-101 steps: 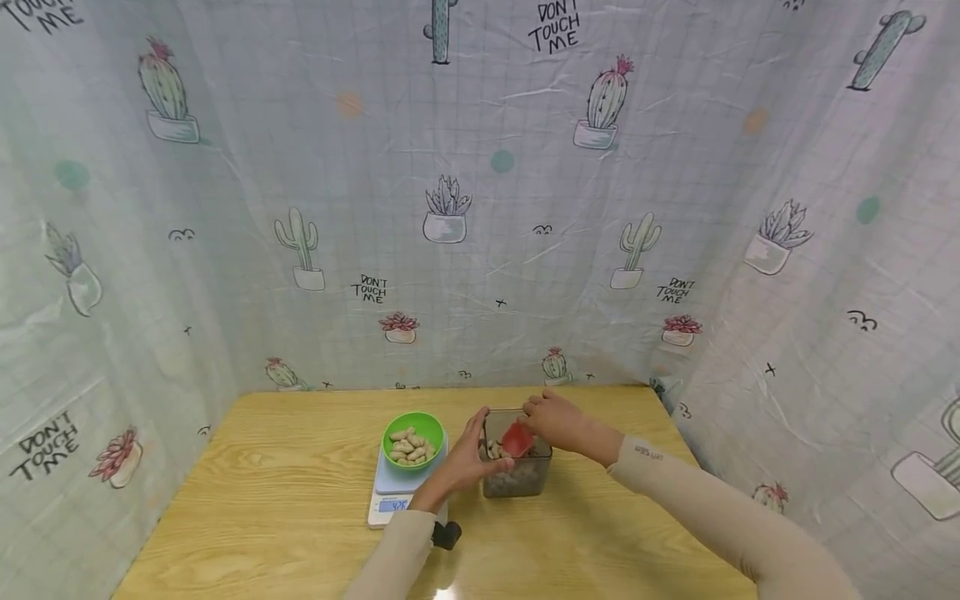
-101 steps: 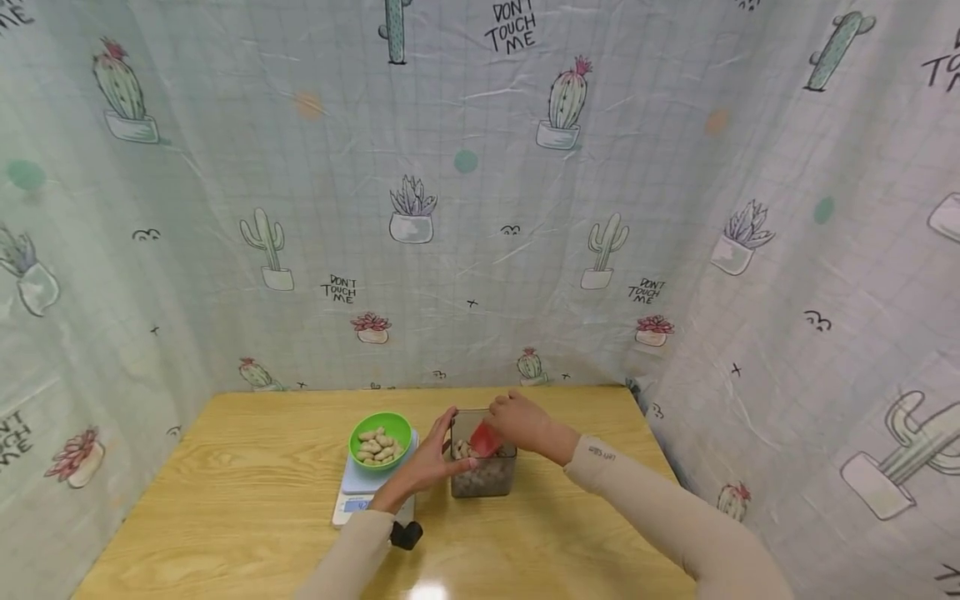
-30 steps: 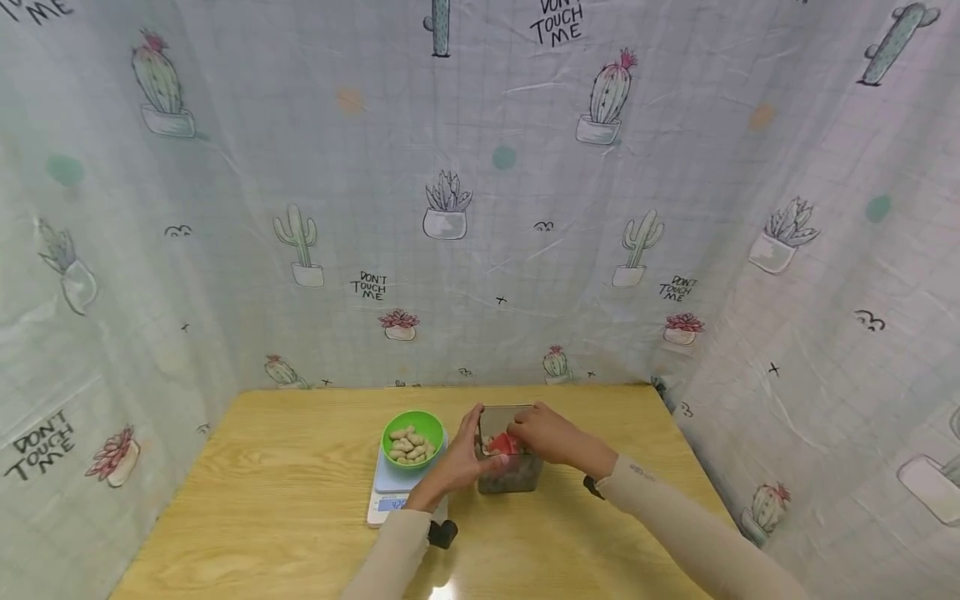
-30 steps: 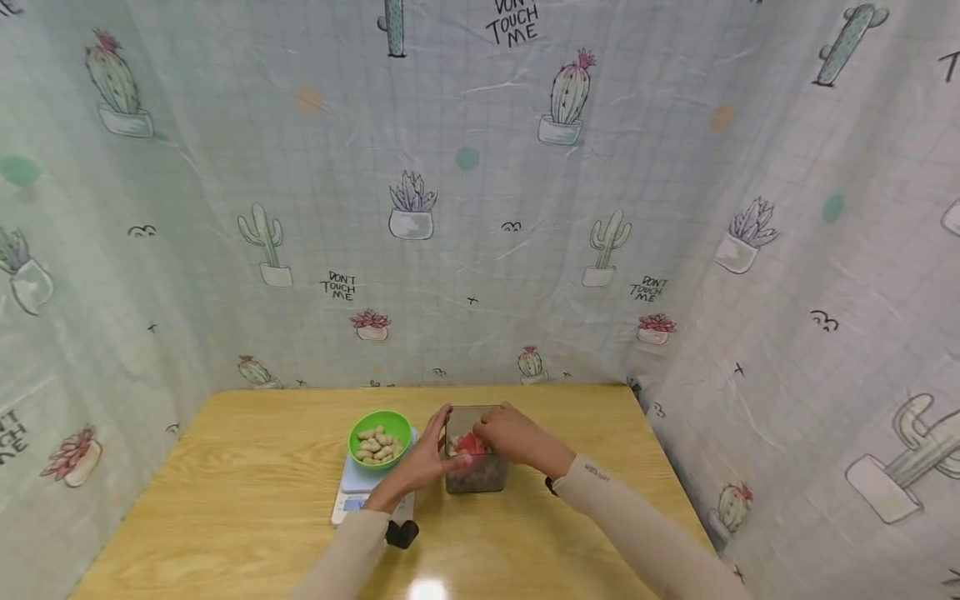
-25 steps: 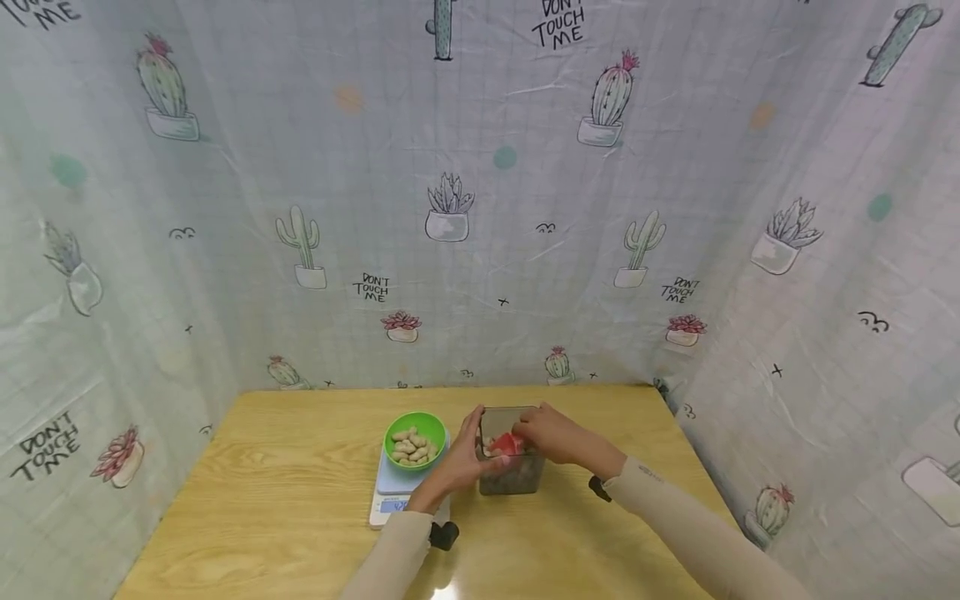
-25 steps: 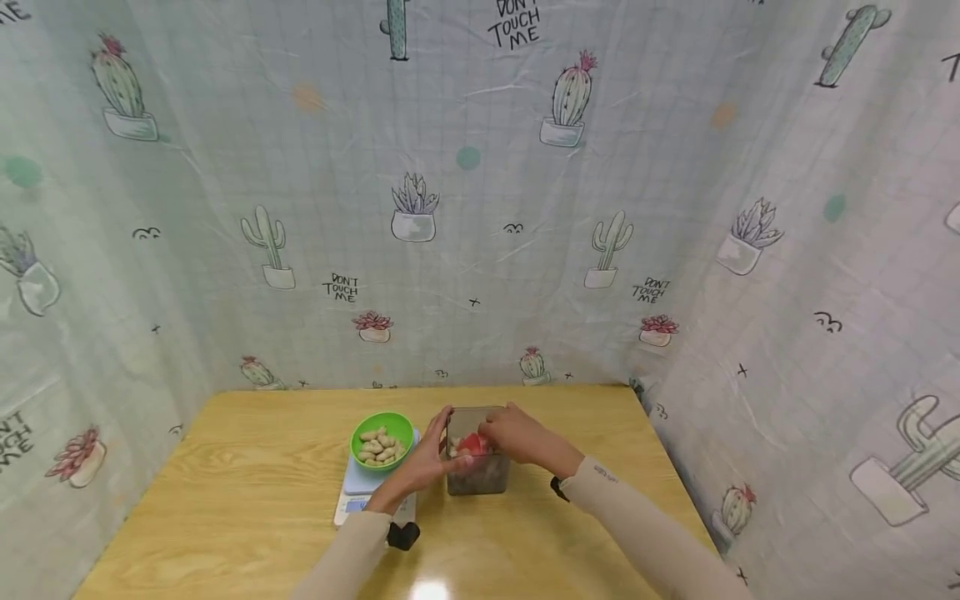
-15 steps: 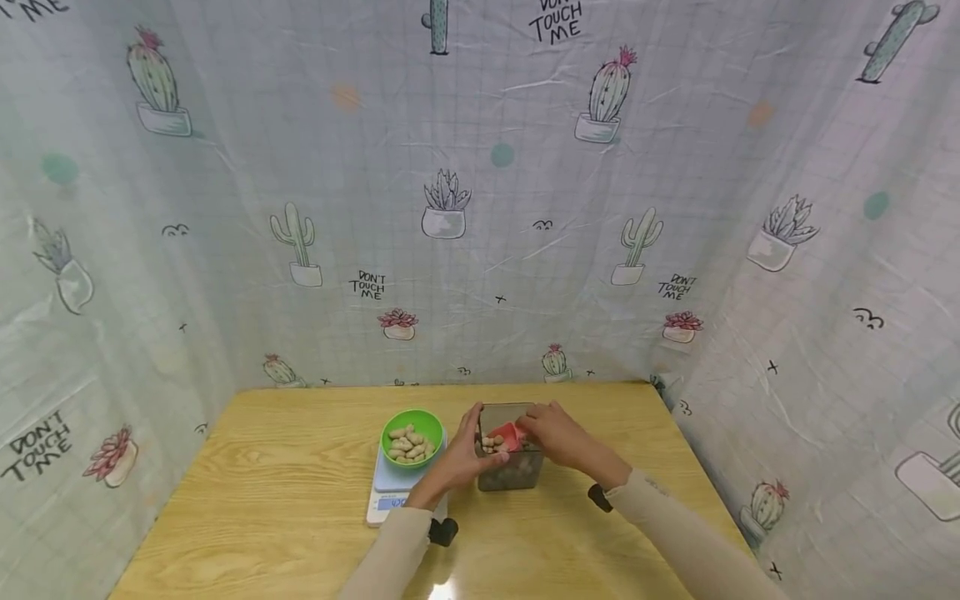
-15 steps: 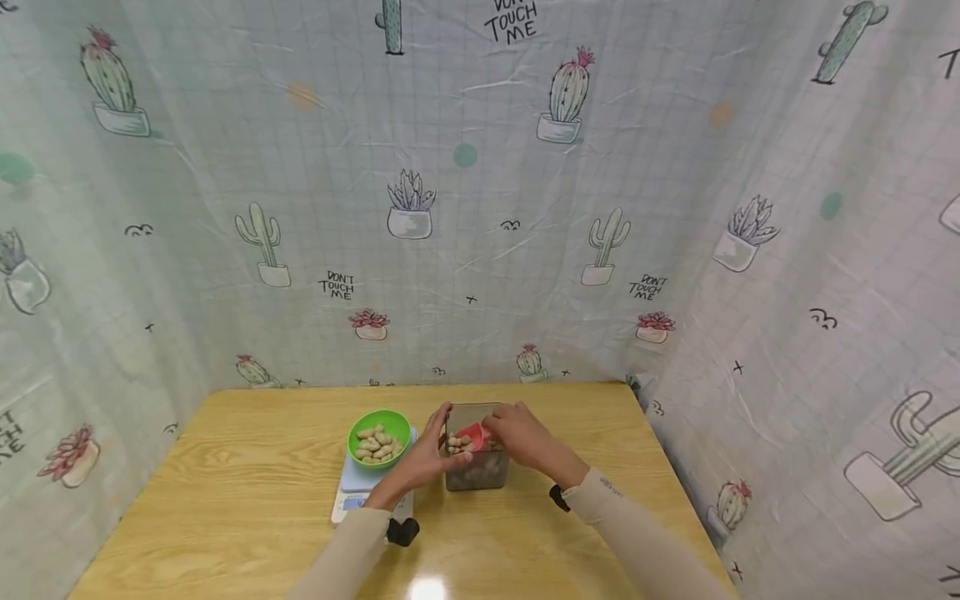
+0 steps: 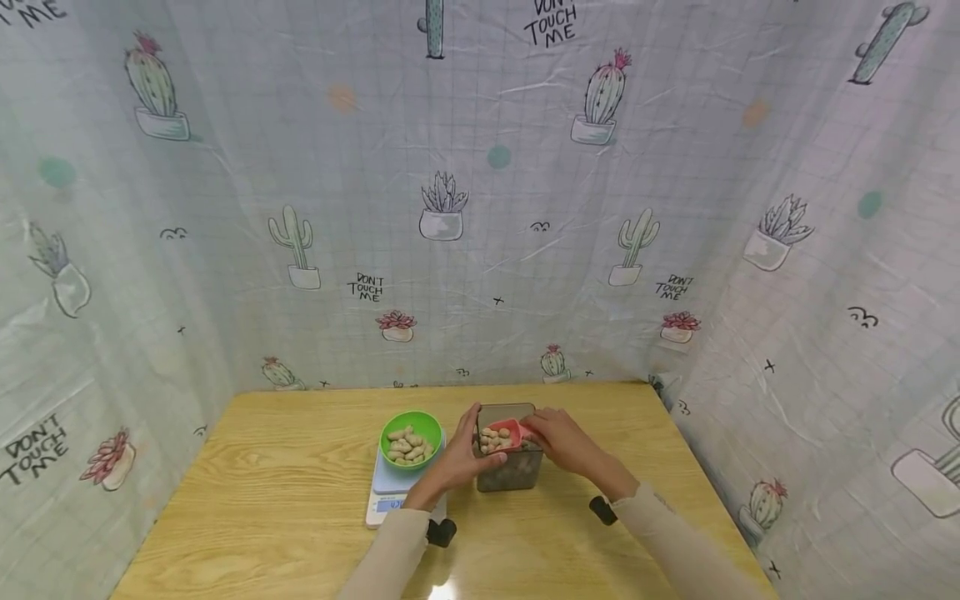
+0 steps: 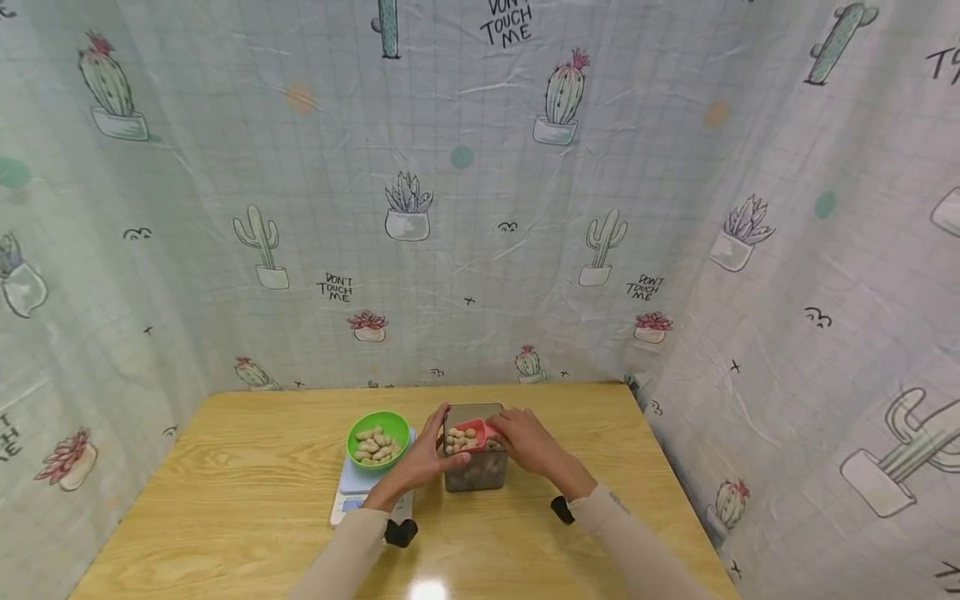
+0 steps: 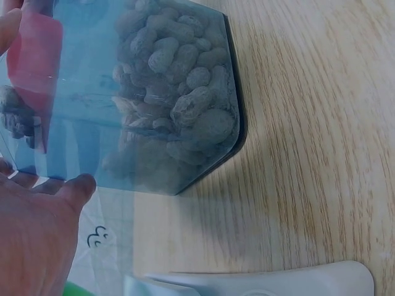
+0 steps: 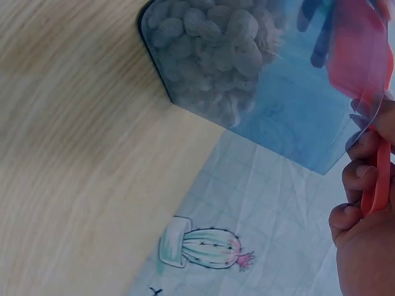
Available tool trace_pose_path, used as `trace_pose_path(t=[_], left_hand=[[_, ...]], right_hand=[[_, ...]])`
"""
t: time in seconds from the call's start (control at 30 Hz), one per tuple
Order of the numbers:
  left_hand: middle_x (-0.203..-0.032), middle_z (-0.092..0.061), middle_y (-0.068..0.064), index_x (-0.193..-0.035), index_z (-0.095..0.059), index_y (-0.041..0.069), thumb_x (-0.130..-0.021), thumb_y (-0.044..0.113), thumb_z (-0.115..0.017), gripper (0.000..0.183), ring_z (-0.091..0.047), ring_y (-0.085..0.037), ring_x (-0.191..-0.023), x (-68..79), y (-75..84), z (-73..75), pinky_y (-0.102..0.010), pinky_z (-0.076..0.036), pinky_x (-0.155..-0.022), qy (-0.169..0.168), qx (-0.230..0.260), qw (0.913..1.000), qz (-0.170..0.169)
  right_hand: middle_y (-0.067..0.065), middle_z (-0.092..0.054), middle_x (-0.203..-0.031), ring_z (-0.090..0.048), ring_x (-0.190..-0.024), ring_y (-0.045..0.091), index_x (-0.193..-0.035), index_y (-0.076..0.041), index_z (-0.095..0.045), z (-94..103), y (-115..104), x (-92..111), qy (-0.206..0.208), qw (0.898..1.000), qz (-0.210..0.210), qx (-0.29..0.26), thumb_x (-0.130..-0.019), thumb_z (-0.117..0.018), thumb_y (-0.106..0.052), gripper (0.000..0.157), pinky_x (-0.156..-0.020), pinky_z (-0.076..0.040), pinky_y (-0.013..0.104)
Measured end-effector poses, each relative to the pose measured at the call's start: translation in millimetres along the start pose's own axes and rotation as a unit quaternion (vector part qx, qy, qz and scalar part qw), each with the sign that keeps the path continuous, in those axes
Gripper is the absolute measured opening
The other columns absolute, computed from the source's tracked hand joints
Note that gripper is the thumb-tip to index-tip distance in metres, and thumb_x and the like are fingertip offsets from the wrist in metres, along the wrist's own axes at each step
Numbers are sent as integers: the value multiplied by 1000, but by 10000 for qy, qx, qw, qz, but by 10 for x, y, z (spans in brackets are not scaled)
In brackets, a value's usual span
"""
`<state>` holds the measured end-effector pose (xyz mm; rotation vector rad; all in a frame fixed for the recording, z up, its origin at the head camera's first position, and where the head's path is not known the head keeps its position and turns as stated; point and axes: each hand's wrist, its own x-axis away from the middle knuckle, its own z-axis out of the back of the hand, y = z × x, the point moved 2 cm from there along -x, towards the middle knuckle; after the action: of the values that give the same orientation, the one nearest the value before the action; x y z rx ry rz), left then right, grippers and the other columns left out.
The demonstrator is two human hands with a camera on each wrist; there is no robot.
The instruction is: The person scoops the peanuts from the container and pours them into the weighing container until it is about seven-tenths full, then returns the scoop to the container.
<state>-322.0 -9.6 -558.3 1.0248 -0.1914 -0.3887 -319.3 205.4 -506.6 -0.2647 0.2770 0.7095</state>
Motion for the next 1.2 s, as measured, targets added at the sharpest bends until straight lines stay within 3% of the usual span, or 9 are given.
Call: trace_pose_path(t=[0.33,0.5,0.67,0.73,0.93,1.2], left_hand=[[-159,-2,-4,-149,1,35,-77,51,-69,102,-36,-38,-135,13,-28,-36,-56,-38,-102,-17,86,9999,50],[-159,-2,-4,-149,2,37,-78,50,-70,102,-38,-40,-133,36,-8,-17,-56,-38,-101,-12,151,9998,89],[-159,1,-3,-148,6,37,-75,55,-70,107,-20,-37,-143,49,25,34,-59,-30,-107,92,110,9999,20],[-159,3,-1,-149,7,36,-75,55,-70,109,-11,-34,-145,56,46,68,-60,-26,-109,176,76,9998,-49],[-159,1,-3,-150,6,33,-76,48,-72,108,-11,-36,-145,106,164,230,-60,-27,-108,378,-77,9989,-270],[-159,4,0,-147,5,40,-82,43,-68,98,-12,-36,-145,296,304,544,-60,-23,-110,465,415,9972,-424]], right_hand=[[-4,-65,-96,-59,-92,15,-111,-17,-63,-24,68,133,153,9961,-528,-689,-92,-57,-23,21,-82,-47,40],[-2,-66,-101,-61,-96,17,-112,-16,-63,-48,129,197,334,9950,-576,-744,-93,-54,-24,22,-86,-48,42],[1,-67,-102,-61,-96,19,-111,-13,-62,-5,170,211,489,9954,-490,-663,-96,-50,-25,23,-84,-49,42],[2,-67,-101,-61,-95,19,-111,-12,-62,33,176,204,544,9959,-438,-579,-96,-50,-24,22,-83,-49,42],[-1,-65,-93,-59,-87,15,-108,-13,-61,152,185,175,665,9966,-359,-319,-95,-52,-22,18,-77,-49,38],[1,-64,-94,-61,-87,16,-108,-12,-61,355,125,49,763,9958,-308,-391,-96,-50,-21,18,-75,-49,37]])
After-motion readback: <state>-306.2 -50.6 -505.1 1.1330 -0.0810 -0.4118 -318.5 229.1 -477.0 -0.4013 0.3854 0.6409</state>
